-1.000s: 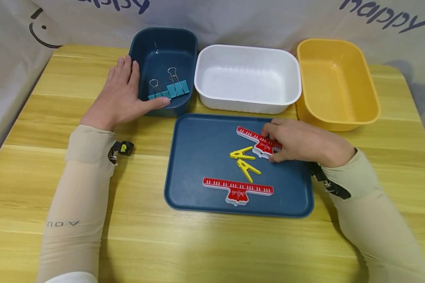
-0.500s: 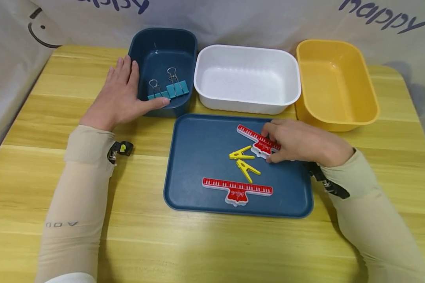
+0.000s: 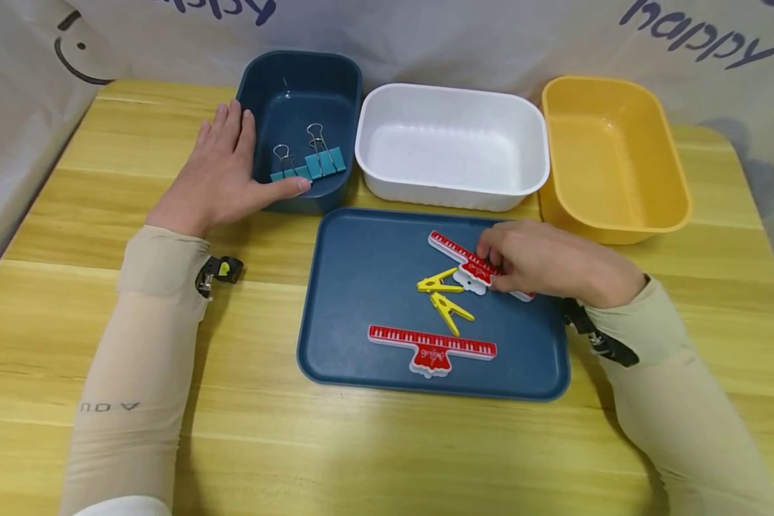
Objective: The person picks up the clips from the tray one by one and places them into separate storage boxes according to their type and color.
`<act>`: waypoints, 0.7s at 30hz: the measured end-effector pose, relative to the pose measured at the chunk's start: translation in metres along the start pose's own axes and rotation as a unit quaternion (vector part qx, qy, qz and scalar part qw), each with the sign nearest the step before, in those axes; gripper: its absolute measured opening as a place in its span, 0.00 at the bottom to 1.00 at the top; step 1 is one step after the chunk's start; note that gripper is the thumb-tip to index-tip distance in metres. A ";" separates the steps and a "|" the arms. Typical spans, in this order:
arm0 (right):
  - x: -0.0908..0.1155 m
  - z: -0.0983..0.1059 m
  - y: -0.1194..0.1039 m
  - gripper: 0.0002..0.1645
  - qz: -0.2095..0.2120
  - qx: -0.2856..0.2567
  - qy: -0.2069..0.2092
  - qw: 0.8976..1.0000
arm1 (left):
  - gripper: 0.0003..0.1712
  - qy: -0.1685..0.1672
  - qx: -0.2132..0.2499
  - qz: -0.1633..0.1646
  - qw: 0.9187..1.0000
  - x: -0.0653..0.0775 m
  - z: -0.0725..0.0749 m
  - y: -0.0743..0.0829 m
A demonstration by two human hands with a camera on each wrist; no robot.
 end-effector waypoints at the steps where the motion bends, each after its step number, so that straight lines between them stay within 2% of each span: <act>1: 0.000 0.000 0.000 0.15 -0.001 -0.002 0.000 1.000 | 0.76 0.000 0.000 -0.001 1.000 0.000 0.000 0.000; 13: 0.000 0.001 0.006 0.18 -0.007 -0.025 -0.021 0.999 | 0.76 0.000 0.007 -0.001 1.000 0.000 0.001 0.000; 21: 0.000 0.001 0.007 0.17 -0.007 0.001 0.005 1.000 | 0.77 0.000 0.006 -0.004 1.000 0.000 0.001 0.000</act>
Point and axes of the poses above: each hand's wrist, its own x-axis away from the middle knuckle, its own z-axis out of the back of the hand, y = z × x, the point moved 5 cm from there along -x, towards the middle knuckle, and after that the axes turned 15 degrees about x, right-handed, at the moved point
